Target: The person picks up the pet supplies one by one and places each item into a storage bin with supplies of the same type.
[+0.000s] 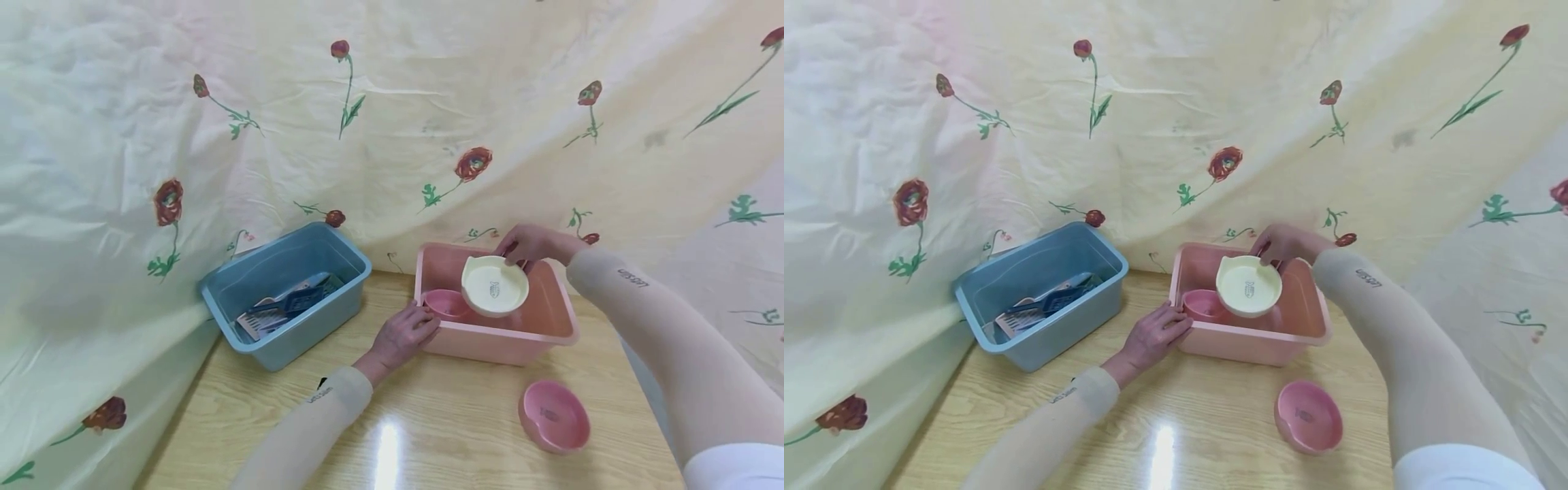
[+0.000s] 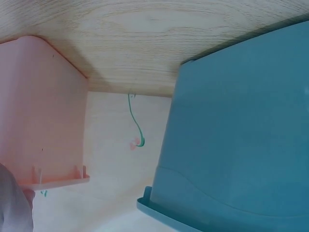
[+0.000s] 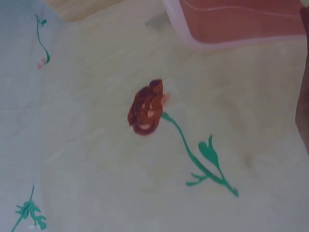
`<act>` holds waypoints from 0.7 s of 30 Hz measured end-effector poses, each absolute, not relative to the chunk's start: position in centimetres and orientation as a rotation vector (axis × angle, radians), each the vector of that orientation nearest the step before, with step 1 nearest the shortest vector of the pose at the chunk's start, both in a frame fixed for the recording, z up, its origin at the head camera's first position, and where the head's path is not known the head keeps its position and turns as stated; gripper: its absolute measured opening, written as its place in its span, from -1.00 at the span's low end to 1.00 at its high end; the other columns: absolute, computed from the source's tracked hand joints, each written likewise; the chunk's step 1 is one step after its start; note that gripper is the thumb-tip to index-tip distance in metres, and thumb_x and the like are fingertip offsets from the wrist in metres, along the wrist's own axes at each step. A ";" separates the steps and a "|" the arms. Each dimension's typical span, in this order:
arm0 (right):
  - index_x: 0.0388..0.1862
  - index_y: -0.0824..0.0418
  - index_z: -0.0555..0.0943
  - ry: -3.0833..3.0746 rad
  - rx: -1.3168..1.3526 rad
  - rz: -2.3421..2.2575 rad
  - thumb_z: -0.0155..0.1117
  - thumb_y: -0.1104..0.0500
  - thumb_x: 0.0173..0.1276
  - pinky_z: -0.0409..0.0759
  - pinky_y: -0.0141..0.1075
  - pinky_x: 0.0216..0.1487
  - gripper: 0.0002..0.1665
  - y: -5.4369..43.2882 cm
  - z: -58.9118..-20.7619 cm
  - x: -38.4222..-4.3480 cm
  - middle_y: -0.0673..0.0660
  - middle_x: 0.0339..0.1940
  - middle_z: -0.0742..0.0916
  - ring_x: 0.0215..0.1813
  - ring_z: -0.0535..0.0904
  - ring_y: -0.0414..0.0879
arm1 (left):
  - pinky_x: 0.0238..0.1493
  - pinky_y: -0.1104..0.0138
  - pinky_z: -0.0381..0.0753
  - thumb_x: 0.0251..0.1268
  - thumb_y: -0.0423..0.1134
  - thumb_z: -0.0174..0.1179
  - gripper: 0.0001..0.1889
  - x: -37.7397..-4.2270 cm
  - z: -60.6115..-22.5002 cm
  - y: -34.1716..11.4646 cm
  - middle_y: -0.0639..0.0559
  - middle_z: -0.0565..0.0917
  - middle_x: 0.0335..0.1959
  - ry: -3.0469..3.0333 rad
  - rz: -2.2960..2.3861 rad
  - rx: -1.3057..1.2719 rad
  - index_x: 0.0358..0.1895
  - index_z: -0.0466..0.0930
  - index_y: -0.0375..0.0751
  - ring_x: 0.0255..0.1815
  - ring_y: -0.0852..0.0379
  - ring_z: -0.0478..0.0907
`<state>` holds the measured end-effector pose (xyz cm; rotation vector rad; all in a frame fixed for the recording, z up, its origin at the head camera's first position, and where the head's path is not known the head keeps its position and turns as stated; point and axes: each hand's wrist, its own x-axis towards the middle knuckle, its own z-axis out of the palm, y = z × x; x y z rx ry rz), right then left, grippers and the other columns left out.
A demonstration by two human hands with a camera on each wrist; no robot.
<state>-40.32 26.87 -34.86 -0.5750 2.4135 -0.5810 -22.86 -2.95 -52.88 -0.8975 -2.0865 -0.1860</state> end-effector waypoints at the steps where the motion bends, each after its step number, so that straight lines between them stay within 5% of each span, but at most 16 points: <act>1: 0.21 0.52 0.65 2.413 -0.576 -0.575 0.33 0.44 0.46 0.85 -0.01 -0.21 -0.63 26.8 -35.3 -40.3 0.32 -0.13 0.79 -0.24 0.78 0.06 | 0.34 0.22 0.63 0.32 -0.15 0.55 -0.80 -22.8 -52.8 -2.9 0.05 0.78 -0.06 -2.091 -0.185 -0.897 -0.05 0.81 0.01 0.05 0.14 0.75; 12: 0.17 0.48 0.68 2.409 -0.509 -0.474 0.31 0.44 0.45 0.85 -0.04 -0.18 -0.67 27.8 -37.9 -40.6 0.33 -0.08 0.78 -0.22 0.78 0.07 | 0.37 0.24 0.60 0.31 -0.14 0.56 -0.79 -22.7 -52.8 -3.0 0.11 0.77 -0.06 -2.102 -0.157 -0.881 -0.03 0.81 0.03 0.07 0.17 0.73; 21: 0.04 0.45 0.73 2.365 -0.575 -0.390 0.30 0.48 0.42 0.84 -0.07 -0.28 -0.75 28.9 -38.4 -40.7 0.20 -0.22 0.77 -0.32 0.73 0.01 | 0.33 0.23 0.64 0.28 -0.12 0.58 -0.79 -22.8 -52.8 -3.0 0.10 0.76 -0.10 -2.069 -0.160 -0.888 -0.08 0.82 0.02 0.02 0.17 0.75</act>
